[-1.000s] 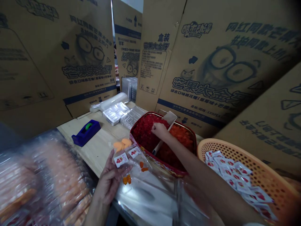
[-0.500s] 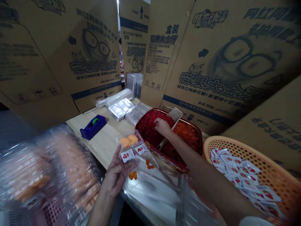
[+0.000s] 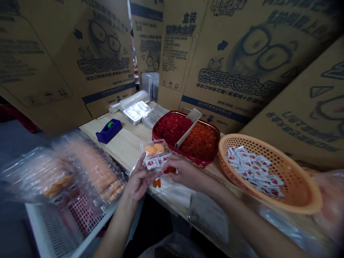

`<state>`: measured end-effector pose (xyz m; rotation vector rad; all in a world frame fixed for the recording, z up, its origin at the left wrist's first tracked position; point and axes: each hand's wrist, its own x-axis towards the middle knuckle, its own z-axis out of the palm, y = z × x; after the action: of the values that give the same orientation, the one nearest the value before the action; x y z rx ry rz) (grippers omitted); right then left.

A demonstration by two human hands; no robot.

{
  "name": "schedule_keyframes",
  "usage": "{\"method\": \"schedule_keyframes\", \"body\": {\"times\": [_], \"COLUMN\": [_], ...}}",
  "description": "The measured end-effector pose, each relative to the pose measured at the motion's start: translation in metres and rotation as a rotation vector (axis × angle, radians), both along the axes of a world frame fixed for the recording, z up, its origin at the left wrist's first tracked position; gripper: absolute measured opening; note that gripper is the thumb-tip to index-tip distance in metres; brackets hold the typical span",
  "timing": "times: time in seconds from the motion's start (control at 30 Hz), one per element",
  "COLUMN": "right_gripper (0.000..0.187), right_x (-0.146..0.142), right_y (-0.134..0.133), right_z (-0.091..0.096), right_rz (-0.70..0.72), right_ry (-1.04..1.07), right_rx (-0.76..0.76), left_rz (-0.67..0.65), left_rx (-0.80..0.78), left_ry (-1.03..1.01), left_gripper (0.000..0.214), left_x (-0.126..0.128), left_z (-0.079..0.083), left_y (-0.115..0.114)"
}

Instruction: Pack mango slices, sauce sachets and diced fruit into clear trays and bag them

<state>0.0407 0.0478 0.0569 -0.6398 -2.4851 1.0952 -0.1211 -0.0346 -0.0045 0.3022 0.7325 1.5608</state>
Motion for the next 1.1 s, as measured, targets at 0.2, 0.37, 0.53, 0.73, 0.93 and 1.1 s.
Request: {"method": "schedule_keyframes", "body": {"times": [0.2,0.37,0.53,0.73,0.93,1.1], "right_gripper": [0.028,0.024,0.033,0.038,0.034,0.036], "right_x": [0.023,0.059,0.078,0.096,0.123,0.111], "right_y": [-0.03,-0.04,-0.062,-0.06,-0.038,-0.021], "right_z": [0.001,0.002,-0.043,-0.088,-0.089,-0.108], "right_rz": [0.035,-0.392,-0.862,-1.078,-1.091,-1.077], "right_ry": [-0.021,0.04,-0.221,-0.394,-0.352,-0.332], "right_rx": [0.142,0.221,0.337,0.37,0.391,0.41], "left_rz": [-0.055,-0.081,-0.067,-0.099,-0.119,-0.139], "left_rx": [-0.005,-0.011,-0.023,-0.064,-0.068,-0.072], "left_ry": [0.029,0.038,0.062,0.112,0.132,0.142], "left_gripper": [0.083,0.08,0.073,0.071,0.071,0.072], "left_x": [0.015,0.022,0.022,0.024,0.027,0.029], "left_z": [0.001,0.0,0.004,0.012,0.006,0.002], "left_y": [-0.008,-0.012,-0.015,-0.016,-0.016,-0.018]}}
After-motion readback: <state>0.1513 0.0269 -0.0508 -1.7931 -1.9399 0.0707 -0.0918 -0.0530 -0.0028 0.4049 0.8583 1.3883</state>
